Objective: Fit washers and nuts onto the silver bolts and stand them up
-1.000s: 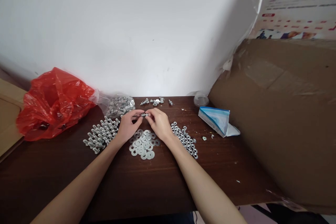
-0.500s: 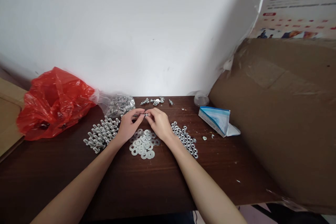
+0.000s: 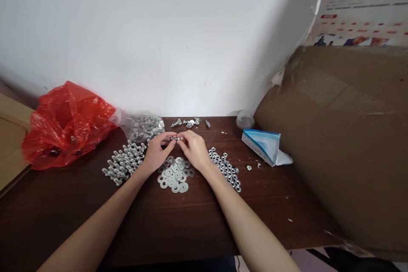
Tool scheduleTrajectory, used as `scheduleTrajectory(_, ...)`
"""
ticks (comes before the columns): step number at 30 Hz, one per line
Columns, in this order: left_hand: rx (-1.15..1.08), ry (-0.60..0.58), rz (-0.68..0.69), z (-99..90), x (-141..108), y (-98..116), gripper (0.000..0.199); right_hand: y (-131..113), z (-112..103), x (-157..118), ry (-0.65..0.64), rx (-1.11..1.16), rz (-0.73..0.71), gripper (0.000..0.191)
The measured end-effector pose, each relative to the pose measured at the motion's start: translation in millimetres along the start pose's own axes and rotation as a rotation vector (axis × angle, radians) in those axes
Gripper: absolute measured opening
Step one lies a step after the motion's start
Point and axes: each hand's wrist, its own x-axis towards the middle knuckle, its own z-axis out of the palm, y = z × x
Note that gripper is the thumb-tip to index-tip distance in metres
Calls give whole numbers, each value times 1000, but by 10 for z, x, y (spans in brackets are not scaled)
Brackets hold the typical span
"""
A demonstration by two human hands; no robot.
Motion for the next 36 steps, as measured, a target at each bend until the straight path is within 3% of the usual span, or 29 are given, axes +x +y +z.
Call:
scheduleTrajectory(19, 26, 17, 38, 5, -12, -26, 11, -25, -2, -7, -15, 1, -10, 15)
scheduleTrajectory(30, 32, 18, -46, 0, -16, -25, 7, -40, -9, -13, -57, 2, -50, 18)
scheduleTrajectory(36, 68, 30, -27, 0, -18, -37, 9, -44, -14, -17, -72, -20, -43, 19)
